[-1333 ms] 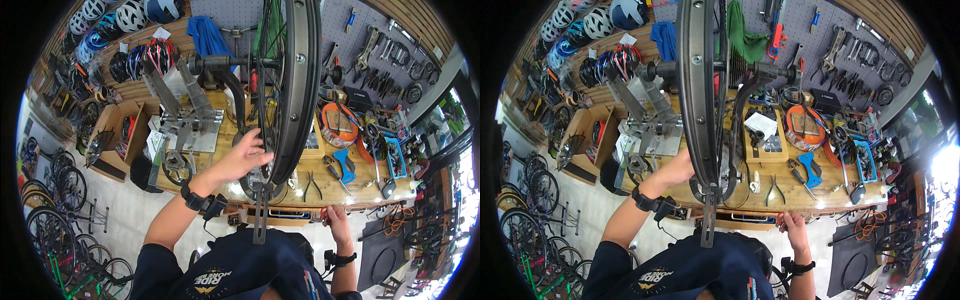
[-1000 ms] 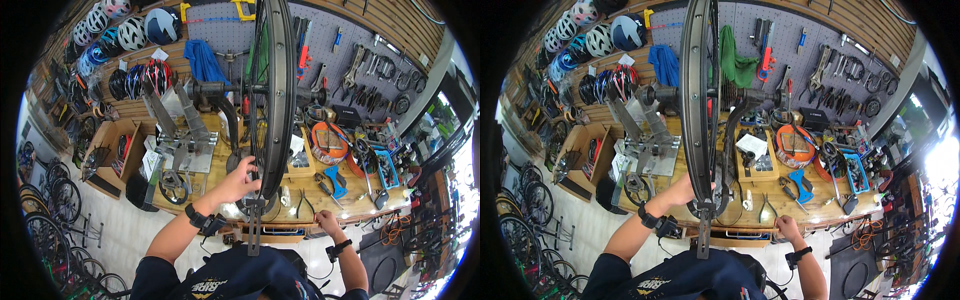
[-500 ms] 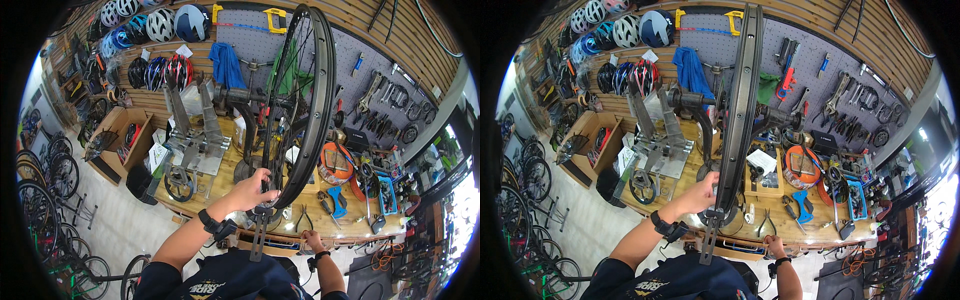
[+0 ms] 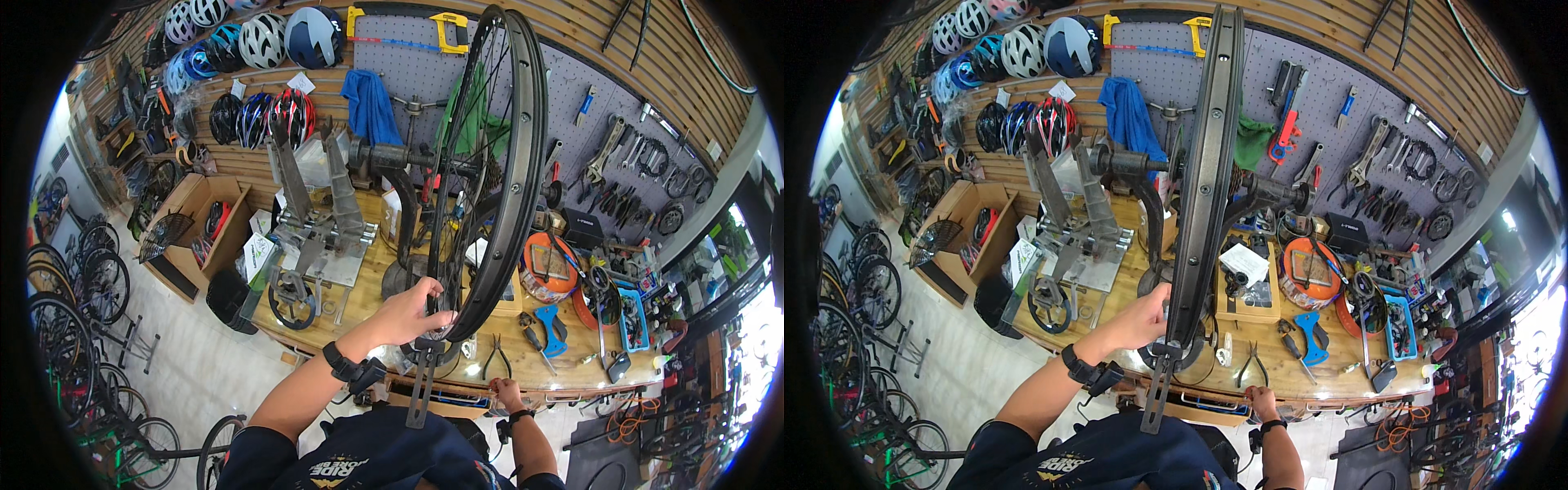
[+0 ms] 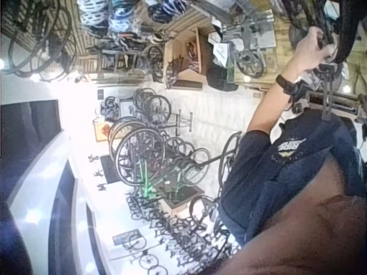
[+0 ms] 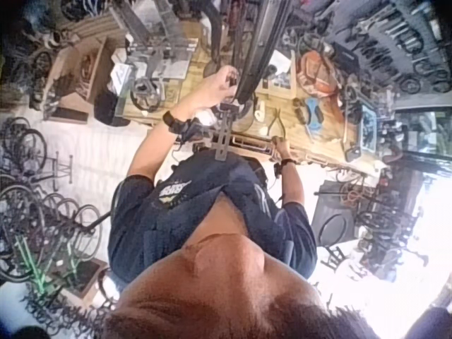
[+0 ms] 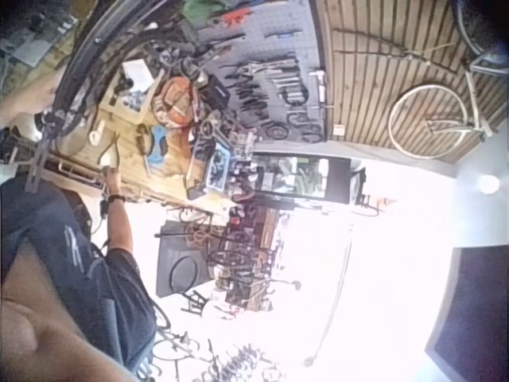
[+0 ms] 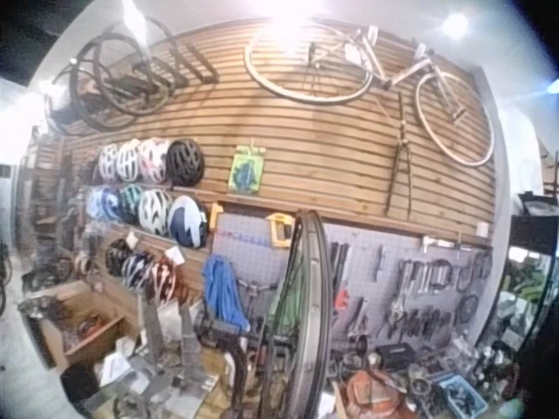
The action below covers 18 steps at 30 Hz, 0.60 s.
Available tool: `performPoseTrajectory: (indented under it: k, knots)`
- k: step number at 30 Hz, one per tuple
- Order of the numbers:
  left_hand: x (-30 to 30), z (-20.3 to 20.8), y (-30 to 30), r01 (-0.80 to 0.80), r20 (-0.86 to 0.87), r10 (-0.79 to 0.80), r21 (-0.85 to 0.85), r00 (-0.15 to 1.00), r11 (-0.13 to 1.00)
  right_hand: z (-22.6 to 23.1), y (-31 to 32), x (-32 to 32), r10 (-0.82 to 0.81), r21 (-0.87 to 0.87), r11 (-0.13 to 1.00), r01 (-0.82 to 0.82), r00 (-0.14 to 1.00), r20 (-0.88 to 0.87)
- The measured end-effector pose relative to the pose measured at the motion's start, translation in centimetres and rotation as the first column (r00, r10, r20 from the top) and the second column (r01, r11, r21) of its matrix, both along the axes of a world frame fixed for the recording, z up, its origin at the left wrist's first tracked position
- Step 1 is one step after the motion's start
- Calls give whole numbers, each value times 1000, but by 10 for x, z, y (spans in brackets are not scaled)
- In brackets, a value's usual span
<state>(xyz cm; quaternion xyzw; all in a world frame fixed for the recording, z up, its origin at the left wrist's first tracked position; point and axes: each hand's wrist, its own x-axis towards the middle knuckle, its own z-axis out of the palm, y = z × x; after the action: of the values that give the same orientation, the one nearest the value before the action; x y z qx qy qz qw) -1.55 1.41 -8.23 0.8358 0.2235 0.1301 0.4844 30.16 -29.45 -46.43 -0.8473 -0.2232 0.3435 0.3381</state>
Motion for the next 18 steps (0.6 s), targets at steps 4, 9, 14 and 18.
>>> performPoseTrajectory:
  k: [4,9,14,18]
  knots:
    - [1,-8,1,-15,44,14,24,999,1000,-5,1,1,18,-43,999,-14,997,79]
    - [3,-8,1,-12,41,11,24,999,1000,-15,-4,7,7,3,1000,-7,995,96]
    - [-2,5,-1,-18,-49,20,26,999,999,8,5,-7,-40,16,999,40,999,-13]
    - [-1,5,-1,-12,-33,13,24,999,1000,9,3,-5,-25,-3,1000,25,999,31]
